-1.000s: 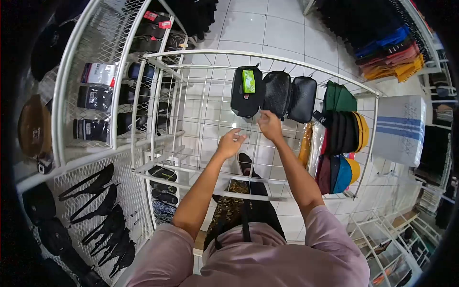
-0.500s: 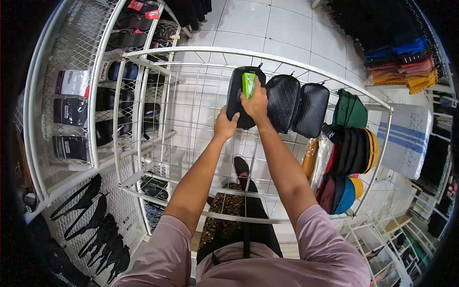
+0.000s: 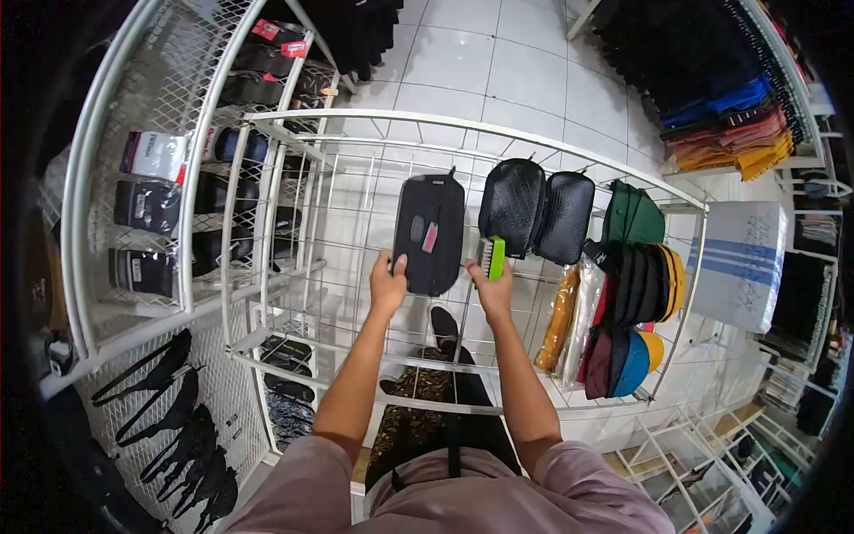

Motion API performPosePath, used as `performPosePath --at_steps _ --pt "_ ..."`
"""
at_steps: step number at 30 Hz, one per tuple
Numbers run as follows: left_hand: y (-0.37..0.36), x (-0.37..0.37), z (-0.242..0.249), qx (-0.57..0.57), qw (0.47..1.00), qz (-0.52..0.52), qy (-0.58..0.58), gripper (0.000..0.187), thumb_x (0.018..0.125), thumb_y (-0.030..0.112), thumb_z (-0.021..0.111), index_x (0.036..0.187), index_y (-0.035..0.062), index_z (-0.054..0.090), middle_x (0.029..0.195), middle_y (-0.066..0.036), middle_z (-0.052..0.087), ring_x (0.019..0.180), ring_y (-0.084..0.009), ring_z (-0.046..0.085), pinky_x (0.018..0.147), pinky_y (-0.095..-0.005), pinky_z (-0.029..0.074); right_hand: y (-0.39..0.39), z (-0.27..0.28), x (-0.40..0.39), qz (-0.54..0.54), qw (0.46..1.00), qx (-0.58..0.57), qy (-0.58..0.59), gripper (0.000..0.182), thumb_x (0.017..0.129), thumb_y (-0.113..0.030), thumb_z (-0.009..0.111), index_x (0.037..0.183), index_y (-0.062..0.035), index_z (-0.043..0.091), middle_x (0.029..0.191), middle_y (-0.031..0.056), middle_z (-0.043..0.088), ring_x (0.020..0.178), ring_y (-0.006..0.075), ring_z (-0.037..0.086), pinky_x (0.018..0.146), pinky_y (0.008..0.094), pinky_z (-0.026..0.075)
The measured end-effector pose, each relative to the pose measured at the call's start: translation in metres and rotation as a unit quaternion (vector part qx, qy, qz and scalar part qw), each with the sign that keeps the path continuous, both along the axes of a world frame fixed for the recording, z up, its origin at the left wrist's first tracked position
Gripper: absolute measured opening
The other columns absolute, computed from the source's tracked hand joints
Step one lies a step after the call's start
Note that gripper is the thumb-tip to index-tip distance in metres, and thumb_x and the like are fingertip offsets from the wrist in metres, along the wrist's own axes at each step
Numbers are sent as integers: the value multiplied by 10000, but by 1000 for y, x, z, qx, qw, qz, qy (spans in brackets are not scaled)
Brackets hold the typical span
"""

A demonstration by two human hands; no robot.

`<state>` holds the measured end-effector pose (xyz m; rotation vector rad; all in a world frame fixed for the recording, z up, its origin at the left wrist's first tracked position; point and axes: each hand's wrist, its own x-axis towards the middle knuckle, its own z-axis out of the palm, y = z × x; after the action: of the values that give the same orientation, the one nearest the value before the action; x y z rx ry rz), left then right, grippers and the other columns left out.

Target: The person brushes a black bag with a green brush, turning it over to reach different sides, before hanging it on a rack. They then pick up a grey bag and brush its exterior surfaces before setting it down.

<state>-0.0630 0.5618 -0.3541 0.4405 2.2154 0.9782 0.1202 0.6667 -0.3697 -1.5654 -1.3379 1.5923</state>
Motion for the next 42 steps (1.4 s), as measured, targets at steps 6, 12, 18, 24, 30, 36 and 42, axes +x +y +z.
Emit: performPosePath --at_steps 6,12,18,24,30,36,42 --pt "-91 32 65 105 994 3 -5 265 998 247 686 1017 12 567 869 -113 662 738 -168 619 669 -340 487 -27 86 -4 87 990 -96 65 443 774 -230 914 1068 -27 653 920 8 679 809 106 623 740 277 525" --pt "-170 46 163 187 965 81 -165 474 890 165 813 1237 28 520 1056 -74 613 824 -98 588 695 -267 489 -85 144 23 175 966 -102 160 363 798 -106 851 1094 -9 664 964 4 703 813 98 648 719 273 527" --pt "-262 45 263 287 929 82 -218 675 833 161 839 1354 -39 459 1192 -173 611 1058 -187 643 902 -328 542 -176 248 5 281 930 -105 211 397 786 -49 808 1151 -2 659 994 21 708 885 123 659 829 295 537" --pt "-374 58 300 456 839 136 -266 752 913 250 718 1521 -18 366 1406 -165 555 1272 -221 562 1094 -358 437 -261 317 -23 377 896 -94 216 395 760 -35 799 1129 1 662 1005 16 697 874 115 640 821 286 524" --pt "-442 79 301 426 791 293 -326 615 1117 486 310 1543 56 418 1489 -137 538 1326 -258 564 1121 -416 468 -329 348 -39 447 859 -108 226 339 804 -81 755 1123 7 682 995 30 707 869 124 660 830 296 537" --pt "-498 83 299 499 745 235 -375 626 1095 519 374 1485 46 499 1377 -124 636 1162 -214 677 987 -371 575 -386 372 -34 462 862 -87 189 355 816 -89 753 1147 12 671 1023 43 707 879 124 656 823 286 528" --pt "-530 90 300 576 704 203 -363 577 1083 468 438 1465 42 520 1354 -137 650 1166 -218 678 995 -379 575 -414 400 -38 443 862 134 206 446 1034 -323 574 1365 -26 540 970 8 572 775 70 512 676 228 414"
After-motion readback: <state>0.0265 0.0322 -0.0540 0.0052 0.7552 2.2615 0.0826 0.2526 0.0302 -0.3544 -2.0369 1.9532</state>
